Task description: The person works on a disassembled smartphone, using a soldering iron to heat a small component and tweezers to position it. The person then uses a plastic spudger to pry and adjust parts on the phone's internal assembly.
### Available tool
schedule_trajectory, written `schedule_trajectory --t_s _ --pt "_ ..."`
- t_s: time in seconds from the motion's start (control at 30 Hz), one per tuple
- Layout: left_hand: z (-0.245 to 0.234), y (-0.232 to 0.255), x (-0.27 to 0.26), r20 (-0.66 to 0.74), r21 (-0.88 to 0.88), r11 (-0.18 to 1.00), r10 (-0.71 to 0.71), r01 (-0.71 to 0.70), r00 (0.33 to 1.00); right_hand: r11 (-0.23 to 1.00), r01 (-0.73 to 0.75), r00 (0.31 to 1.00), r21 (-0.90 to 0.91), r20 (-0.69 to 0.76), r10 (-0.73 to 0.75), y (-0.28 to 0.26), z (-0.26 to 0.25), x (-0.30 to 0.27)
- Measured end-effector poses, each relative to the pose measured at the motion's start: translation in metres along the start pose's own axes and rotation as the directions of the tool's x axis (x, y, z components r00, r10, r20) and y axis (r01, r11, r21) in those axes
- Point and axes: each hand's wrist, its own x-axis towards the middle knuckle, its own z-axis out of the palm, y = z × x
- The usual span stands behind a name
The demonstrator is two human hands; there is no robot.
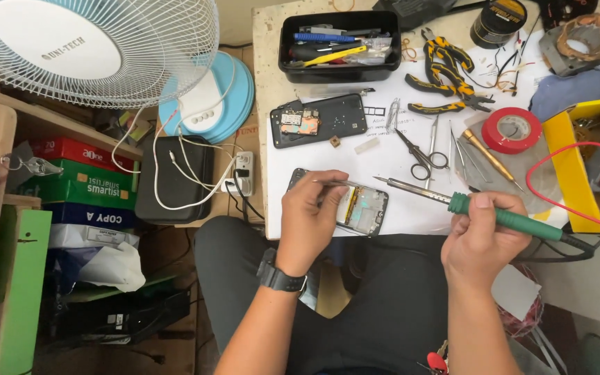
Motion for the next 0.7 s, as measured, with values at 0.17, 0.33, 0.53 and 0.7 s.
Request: schedule_trajectory --t_s 0.17,0.33,0.53,0.7 --pt "0.008 -0.013 -0.004 -0.02 0.075 0.992 0.099 -0.097 0.995 1.0 0.003 1.0 -0.03 -0.004 -0.003 0.001 -0.001 -0.001" --pt "0.009 -0.016 -0.007 0.014 0.112 0.98 0.163 -0.164 0.986 0.999 0.03 0.999 -0.019 0.027 -0.03 0.006 -0.004 0.0" --pt "0.009 -0.012 -0.007 0.056 0.153 0.968 0.19 -0.197 0.98 0.999 0.032 0.999 -0.032 0.036 -0.031 0.004 -0.005 0.0" --pt "0.011 -0.014 -0.008 0.053 0.172 0.963 0.2 -0.206 0.978 1.0 0.005 0.999 -0.01 0.037 -0.004 0.005 -0.005 0.001"
